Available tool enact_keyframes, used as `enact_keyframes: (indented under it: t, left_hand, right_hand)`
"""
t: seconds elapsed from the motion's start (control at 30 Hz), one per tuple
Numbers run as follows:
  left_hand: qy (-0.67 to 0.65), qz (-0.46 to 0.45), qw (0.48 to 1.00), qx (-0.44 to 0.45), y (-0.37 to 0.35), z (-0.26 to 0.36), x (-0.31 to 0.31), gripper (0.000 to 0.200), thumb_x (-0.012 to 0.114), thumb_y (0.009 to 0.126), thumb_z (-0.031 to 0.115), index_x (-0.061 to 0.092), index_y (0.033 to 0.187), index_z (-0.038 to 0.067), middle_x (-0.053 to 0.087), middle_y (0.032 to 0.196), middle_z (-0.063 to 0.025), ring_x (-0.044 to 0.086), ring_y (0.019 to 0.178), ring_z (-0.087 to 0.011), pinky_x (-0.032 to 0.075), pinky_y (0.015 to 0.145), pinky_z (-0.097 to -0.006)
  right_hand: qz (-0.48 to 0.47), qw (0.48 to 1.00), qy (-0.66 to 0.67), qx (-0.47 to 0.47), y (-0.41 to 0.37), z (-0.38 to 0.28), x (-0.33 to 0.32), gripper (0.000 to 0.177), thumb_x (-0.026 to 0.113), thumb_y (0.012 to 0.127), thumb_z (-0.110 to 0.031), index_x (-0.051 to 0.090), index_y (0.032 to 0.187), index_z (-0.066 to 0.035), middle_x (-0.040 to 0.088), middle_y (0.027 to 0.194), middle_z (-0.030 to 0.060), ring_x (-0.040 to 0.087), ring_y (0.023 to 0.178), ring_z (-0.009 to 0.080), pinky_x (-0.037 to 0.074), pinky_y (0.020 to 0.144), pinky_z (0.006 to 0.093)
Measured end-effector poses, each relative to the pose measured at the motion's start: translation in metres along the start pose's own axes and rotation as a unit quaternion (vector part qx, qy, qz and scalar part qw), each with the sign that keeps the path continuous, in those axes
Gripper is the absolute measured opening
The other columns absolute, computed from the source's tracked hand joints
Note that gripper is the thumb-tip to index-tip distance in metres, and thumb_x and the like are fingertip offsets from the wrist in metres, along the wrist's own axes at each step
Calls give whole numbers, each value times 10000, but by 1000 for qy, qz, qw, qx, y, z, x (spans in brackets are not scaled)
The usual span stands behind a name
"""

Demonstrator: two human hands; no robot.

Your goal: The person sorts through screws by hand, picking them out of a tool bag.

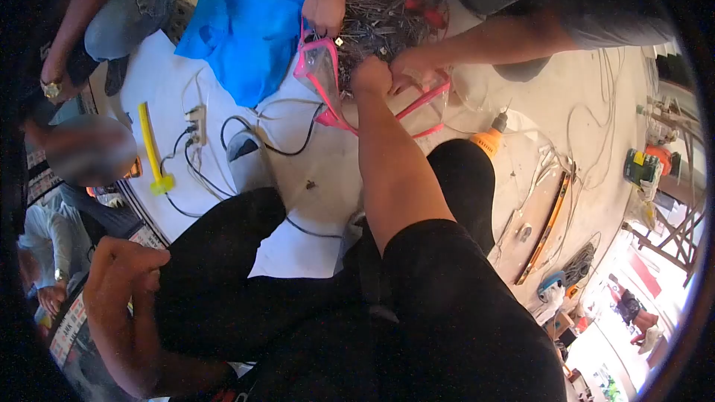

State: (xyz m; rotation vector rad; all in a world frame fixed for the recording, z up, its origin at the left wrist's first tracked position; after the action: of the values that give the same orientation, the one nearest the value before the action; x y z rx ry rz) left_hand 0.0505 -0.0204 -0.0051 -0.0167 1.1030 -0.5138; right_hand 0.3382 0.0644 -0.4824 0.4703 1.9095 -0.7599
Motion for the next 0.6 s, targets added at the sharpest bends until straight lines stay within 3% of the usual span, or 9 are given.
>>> enact_keyframes:
  t: [0.27, 0.37, 0.47, 0.53, 0.6]
  left_hand:
    - [-38, -13, 998, -42, 10, 3, 2, 170, 579, 803, -83, 651, 942, -17, 565, 827, -148, 558, 713, -234, 428, 665, -327]
    - [-21, -18, 999, 15, 14, 6, 2, 162, 593, 808, -80, 654, 946, -20, 566, 822, -147, 555, 708, -237, 428, 663, -320]
    - [-23, -21, 999, 8, 16, 7, 1, 157, 585, 820, -85, 659, 940, -15, 566, 818, -144, 555, 707, -237, 428, 662, -315]
    - [-23, -21, 999, 13, 16, 6, 2, 154, 585, 824, -84, 661, 937, -13, 565, 818, -144, 557, 709, -237, 428, 662, -313]
    - [-23, -17, 999, 17, 16, 4, 2, 150, 584, 829, -83, 663, 935, -11, 565, 818, -143, 559, 711, -237, 428, 663, -312]
  right_hand:
    - [17, 999, 45, 15, 15, 6, 18, 260, 620, 849, -278, 748, 941, -72, 715, 919, 224, 702, 903, 383, 556, 816, 498]
    - [-1, 1000, -2, -6, 22, 6, 19, 269, 638, 846, -315, 751, 930, -86, 717, 908, 212, 703, 890, 381, 561, 804, 486]
    - [4, 999, 24, -43, 15, -4, 8, 286, 638, 851, -333, 748, 936, -83, 719, 908, 207, 706, 881, 375, 564, 799, 473]
    - [5, 999, -16, -46, 19, -9, 9, 222, 582, 873, -216, 737, 914, -62, 724, 955, 191, 714, 915, 344, 571, 784, 462]
    - [12, 1000, -4, -28, 24, -10, 12, 217, 582, 873, -216, 732, 909, -63, 725, 968, 184, 713, 919, 338, 569, 794, 462]
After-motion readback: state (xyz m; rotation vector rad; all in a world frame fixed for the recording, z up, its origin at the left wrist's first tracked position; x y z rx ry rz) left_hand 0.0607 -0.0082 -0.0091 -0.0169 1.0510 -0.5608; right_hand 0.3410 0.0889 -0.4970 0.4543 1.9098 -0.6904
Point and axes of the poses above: each hand's wrist, its own y-axis towards the middle knuckle, its own x-axis out of the palm, z = x × y, the point moved 3 cm from there along y, towards the middle knuckle
